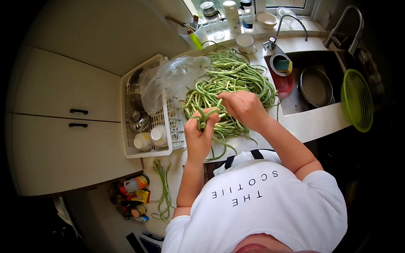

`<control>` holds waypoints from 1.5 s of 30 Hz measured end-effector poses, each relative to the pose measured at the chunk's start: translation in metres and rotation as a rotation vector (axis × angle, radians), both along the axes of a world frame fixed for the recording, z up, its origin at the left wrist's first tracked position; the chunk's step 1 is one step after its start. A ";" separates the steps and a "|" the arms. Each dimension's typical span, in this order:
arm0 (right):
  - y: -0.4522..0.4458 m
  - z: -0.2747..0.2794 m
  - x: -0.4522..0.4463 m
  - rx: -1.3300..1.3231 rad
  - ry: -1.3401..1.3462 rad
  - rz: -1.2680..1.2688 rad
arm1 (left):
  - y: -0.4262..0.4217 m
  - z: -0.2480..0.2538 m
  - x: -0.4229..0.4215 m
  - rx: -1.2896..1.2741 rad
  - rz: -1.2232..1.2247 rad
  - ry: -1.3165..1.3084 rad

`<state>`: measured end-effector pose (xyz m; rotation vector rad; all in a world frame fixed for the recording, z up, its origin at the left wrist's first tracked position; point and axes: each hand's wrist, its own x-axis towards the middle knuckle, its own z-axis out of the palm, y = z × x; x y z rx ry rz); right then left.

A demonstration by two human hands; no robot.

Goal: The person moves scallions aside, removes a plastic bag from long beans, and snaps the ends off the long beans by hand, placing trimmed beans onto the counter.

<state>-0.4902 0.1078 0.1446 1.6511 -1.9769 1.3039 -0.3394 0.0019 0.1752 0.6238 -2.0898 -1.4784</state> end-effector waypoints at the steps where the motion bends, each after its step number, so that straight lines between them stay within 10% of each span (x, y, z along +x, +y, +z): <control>1: 0.003 0.001 0.000 0.004 -0.058 0.005 | 0.001 0.001 -0.001 0.003 -0.007 -0.003; 10: 0.088 -0.036 -0.106 0.246 0.027 -0.651 | -0.014 0.028 0.018 0.265 0.066 0.251; 12: 0.081 -0.026 -0.096 0.311 -0.080 -0.584 | -0.016 0.036 0.016 0.239 0.046 0.267; 14: 0.056 -0.013 -0.068 0.131 -0.656 0.026 | -0.012 0.043 0.012 0.188 -0.004 0.245; 18: 0.001 -0.013 0.020 0.178 -0.678 0.513 | -0.006 0.057 0.008 0.191 -0.008 0.360; 24: -0.011 -0.051 0.017 0.147 -1.338 0.665 | -0.052 0.062 0.045 0.076 0.347 0.545; 36: 0.011 -0.015 -0.007 0.490 -1.063 0.663 | -0.058 0.036 0.047 0.139 0.575 0.548; 45: 0.034 -0.029 -0.027 0.331 -1.579 0.801 | -0.096 0.038 0.080 0.233 0.617 0.754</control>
